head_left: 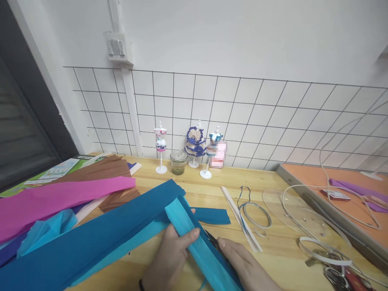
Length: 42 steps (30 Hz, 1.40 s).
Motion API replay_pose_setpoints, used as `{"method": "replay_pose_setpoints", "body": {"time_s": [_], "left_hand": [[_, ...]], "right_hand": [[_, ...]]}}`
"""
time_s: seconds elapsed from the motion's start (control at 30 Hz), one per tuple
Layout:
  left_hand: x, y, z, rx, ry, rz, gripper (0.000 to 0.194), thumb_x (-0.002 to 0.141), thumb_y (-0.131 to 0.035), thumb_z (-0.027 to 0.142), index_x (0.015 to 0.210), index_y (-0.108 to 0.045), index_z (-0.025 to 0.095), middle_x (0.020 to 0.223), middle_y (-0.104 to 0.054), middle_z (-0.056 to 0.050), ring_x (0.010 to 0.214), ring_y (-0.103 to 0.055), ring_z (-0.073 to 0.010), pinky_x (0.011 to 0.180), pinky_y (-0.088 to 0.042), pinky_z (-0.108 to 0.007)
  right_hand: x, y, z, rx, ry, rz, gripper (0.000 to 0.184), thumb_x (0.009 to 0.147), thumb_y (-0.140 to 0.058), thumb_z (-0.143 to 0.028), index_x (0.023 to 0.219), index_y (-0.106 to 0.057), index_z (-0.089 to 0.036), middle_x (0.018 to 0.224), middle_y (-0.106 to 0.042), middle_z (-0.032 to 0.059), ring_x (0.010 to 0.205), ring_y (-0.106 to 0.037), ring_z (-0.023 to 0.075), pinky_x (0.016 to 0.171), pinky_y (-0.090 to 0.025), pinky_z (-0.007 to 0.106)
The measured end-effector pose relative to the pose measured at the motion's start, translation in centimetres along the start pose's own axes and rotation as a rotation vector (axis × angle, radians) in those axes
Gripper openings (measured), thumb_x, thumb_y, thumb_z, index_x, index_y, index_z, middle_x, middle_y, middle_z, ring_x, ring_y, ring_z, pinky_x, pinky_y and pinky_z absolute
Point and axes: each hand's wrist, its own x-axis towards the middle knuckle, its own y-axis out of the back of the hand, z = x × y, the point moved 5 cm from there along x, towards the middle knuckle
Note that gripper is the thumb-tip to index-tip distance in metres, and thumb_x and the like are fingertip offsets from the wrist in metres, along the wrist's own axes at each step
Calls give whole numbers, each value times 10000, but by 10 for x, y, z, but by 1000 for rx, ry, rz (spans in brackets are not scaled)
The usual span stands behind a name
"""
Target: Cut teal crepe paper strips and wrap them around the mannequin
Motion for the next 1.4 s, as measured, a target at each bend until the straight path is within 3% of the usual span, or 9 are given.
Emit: {"method": "replay_pose_setpoints", "body": {"time_s": [0.1,0.2,0.3,0.5,0.77,0.97,1.13,1.4], "left_hand": [[-1,-1,-1,1,2,-33,496,565,-775,215,995,-531,182,772,-652,6,729,-566,-156,696,-428,-303],[-2,-4,0,-5,23,-71,514,582,-765,220,1027,-513,184,703,-641,20,684,-563,-153,672,-425,-307],[-3,-5,1,-19,25,-73,525,570,-771,209,1024,-510,173,795,-664,-17,776,-579,-181,730,-426,-326],[0,-2,0,45,-9,-56,486,575,-771,227,995,-531,188,697,-639,27,674,-565,-144,660,-427,-294],[3,1,-5,77,-12,-53,441,550,-787,252,945,-610,169,855,-698,-41,819,-605,-202,751,-452,-329],[6,1,-6,241,-108,-125,263,683,-686,301,894,-652,149,958,-695,-104,943,-600,-260,860,-447,-382],[5,8,-1,388,-202,32,240,617,-734,261,820,-663,156,853,-716,-78,819,-631,-246,750,-493,-346],[0,10,13,465,-292,113,246,640,-708,262,864,-662,172,920,-706,-73,877,-615,-251,787,-475,-338]], "right_hand": [[-1,2,-3,22,-49,-28,456,884,-323,-488,1013,-634,-180,1075,-642,62,1078,-523,239,933,-390,341],[-1,3,-17,-106,105,-36,416,900,-305,-457,891,-631,-200,904,-647,55,921,-578,214,843,-439,310],[-2,3,-25,-233,235,-36,396,907,-288,-443,839,-610,-221,852,-616,48,852,-577,196,816,-440,293],[-3,1,-18,-149,120,-60,427,922,-224,-448,868,-574,-210,857,-607,37,864,-573,182,806,-437,266],[-4,12,-26,-388,306,37,370,910,-306,-420,886,-624,-232,845,-627,46,813,-586,192,745,-457,271],[-5,14,-26,-545,344,29,392,918,-282,-409,894,-633,-238,805,-602,42,763,-578,187,722,-463,297],[-5,15,-28,-625,379,14,390,915,-295,-404,867,-640,-231,791,-587,45,753,-573,189,706,-462,301],[0,23,-16,-655,343,-5,370,921,-286,-370,883,-627,-231,803,-576,44,771,-565,191,718,-456,307]]}}
